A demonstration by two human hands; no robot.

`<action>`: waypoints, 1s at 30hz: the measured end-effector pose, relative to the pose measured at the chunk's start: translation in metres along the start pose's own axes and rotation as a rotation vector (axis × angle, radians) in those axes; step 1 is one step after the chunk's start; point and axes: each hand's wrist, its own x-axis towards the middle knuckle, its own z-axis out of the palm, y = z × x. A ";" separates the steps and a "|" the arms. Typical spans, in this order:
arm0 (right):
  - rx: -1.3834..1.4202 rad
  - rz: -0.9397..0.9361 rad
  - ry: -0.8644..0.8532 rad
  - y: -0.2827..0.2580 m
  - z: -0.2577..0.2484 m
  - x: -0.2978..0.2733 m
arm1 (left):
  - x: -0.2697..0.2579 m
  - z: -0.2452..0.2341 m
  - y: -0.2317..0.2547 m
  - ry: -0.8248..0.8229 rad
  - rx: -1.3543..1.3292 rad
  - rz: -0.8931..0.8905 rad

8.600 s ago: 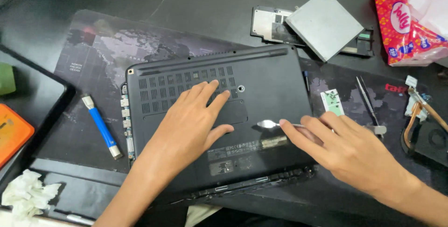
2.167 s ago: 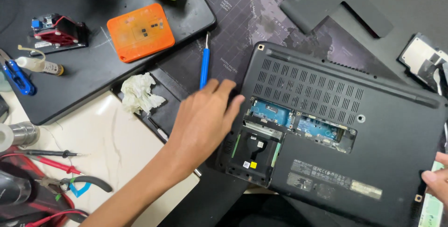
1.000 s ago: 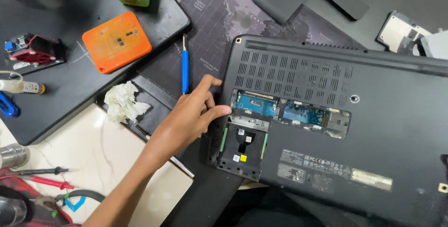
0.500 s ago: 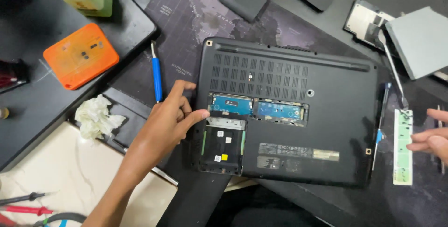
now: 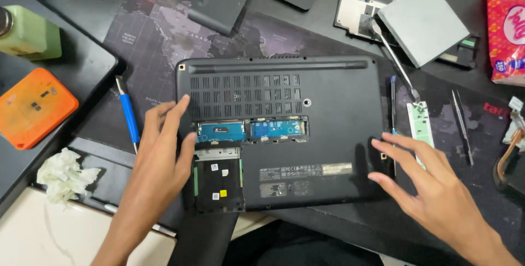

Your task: The person uses tweezers to place a small component onto the motherboard of a disassembled laptop. They then use a screwdriver to secure the component and other parts. Finally, they place the laptop's bottom casing over the internal components and fasten it with screws.

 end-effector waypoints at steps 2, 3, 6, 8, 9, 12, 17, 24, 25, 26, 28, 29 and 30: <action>-0.037 -0.014 -0.026 0.007 -0.002 0.015 | 0.016 0.004 -0.006 0.010 0.005 0.006; -0.078 -0.026 -0.055 0.011 -0.003 0.023 | 0.025 0.005 -0.008 0.019 0.007 0.010; -0.103 -0.024 -0.030 0.009 0.006 0.037 | 0.055 0.008 -0.012 -0.019 -0.255 -0.213; -0.061 -0.008 -0.013 0.006 0.013 0.035 | 0.063 0.010 -0.019 -0.023 -0.437 -0.331; -0.022 0.012 -0.005 0.004 0.017 0.034 | 0.067 0.011 -0.023 -0.036 -0.626 -0.453; -0.083 0.011 0.030 0.002 0.026 0.032 | 0.076 0.004 -0.022 -0.015 -0.736 -0.602; -0.083 0.071 0.038 -0.005 0.030 0.032 | 0.092 0.001 -0.038 -0.011 -0.913 -0.796; 0.050 0.170 0.087 0.004 0.019 0.040 | 0.093 0.011 -0.034 -0.163 -1.275 -0.643; 0.049 0.162 0.087 0.015 0.018 0.042 | 0.087 0.009 -0.031 -0.154 -1.277 -0.641; 0.180 0.185 0.125 0.026 0.017 0.047 | 0.087 0.006 -0.028 -0.143 -1.298 -0.593; 0.315 0.202 0.162 0.039 0.013 0.056 | 0.079 -0.004 -0.016 -0.128 -1.315 -0.543; 0.451 0.218 0.210 0.042 0.010 0.060 | 0.071 -0.010 -0.007 -0.097 -1.318 -0.487; 0.586 0.236 0.263 0.044 0.007 0.065 | 0.066 -0.017 0.003 -0.071 -1.320 -0.426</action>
